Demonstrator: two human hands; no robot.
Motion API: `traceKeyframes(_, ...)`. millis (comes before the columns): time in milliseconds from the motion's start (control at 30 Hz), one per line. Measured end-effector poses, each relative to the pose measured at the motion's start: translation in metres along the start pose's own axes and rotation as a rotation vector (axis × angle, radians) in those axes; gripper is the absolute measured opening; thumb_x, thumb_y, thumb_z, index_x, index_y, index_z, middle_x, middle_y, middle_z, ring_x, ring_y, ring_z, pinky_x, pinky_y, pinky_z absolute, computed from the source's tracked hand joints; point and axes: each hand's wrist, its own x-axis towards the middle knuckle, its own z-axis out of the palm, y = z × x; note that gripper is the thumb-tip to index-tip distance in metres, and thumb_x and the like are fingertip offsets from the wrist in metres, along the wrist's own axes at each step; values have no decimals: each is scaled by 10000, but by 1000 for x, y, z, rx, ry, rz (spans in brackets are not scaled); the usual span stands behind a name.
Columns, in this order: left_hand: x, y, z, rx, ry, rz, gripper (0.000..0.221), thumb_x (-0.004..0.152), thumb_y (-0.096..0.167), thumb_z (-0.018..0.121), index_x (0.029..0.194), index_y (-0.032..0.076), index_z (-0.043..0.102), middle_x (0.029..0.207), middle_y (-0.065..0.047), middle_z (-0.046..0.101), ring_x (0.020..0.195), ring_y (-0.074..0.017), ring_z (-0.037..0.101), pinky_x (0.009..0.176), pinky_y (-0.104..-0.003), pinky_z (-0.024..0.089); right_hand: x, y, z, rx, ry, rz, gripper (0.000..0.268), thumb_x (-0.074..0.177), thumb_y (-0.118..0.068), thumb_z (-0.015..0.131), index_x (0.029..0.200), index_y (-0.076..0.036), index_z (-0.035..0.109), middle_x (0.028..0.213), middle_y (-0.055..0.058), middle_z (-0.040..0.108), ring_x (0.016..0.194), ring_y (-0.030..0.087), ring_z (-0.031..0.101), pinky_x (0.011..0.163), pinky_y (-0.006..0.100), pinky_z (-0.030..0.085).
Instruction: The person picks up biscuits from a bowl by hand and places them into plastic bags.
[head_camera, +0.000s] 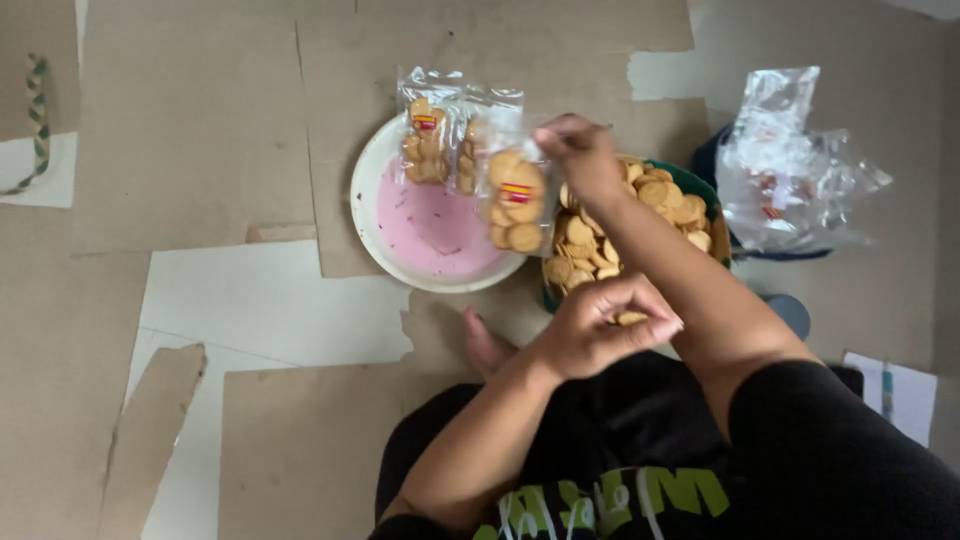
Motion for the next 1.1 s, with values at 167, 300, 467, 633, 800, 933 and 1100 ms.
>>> traceKeyframes(167, 1, -7, -14, -27, 43, -24, 126, 955, 187, 765, 1026, 86, 737, 969, -26, 722, 805, -39, 634, 736, -225, 532, 54, 93, 84, 13, -137, 302, 190, 1002, -256, 724, 1002, -66, 726, 749, 145, 720, 477, 201, 621, 373, 295, 553)
traceKeyframes(300, 2, -13, -22, -101, 102, -49, 112, 954, 132, 756, 1033, 57, 730, 898, -25, 669, 766, -51, 585, 704, -213, 513, 66, 108, 121, -337, -209, 400, 226, 992, -442, 667, 1078, -254, 755, 838, 75, 742, 762, 255, 746, 693, 412, 622)
traceKeyframes(467, 8, -26, -33, -145, 148, -35, 144, 966, 127, 753, 1076, 36, 739, 1000, -68, 695, 816, -61, 617, 731, -208, 526, 72, 150, 135, -312, -137, 491, 411, 919, -283, 708, 1267, -151, 531, 793, 25, 764, 666, 202, 748, 660, 350, 621)
traceKeyframes(633, 8, -39, -33, -180, 137, -71, 193, 989, 145, 736, 1133, 16, 721, 947, -61, 658, 796, -41, 602, 673, -181, 516, 33, 110, 131, -185, -171, 415, 876, 879, -171, 773, 1562, -42, 239, 1323, 286, 629, 1182, 431, 671, 1038, 502, 560)
traceKeyframes(800, 4, -70, -30, -45, -7, 83, 190, 1002, 116, 721, 1148, -5, 703, 1041, -89, 668, 860, -83, 630, 707, -229, 535, -34, 44, 129, -567, -708, 121, 406, 971, -175, 517, 1343, -15, 547, 1181, 286, 613, 1095, 548, 639, 1039, 593, 504)
traceKeyframes(933, 6, -68, -29, -19, 35, 58, 188, 975, 114, 736, 1116, -6, 702, 1042, -120, 692, 891, -154, 670, 759, -299, 559, -65, 159, 152, -1089, -669, -644, 243, 915, -295, 666, 1108, -147, 673, 1149, 119, 565, 1092, 372, 612, 829, 532, 566)
traceKeyframes(1100, 11, -67, -39, 77, 30, 94, 201, 968, 159, 737, 1117, 24, 729, 1073, -90, 738, 951, -148, 714, 848, -289, 568, -42, 132, 145, -1250, -1015, -349, 431, 976, -160, 553, 1407, -149, 543, 1455, 98, 467, 1470, 352, 334, 1173, 600, 313)
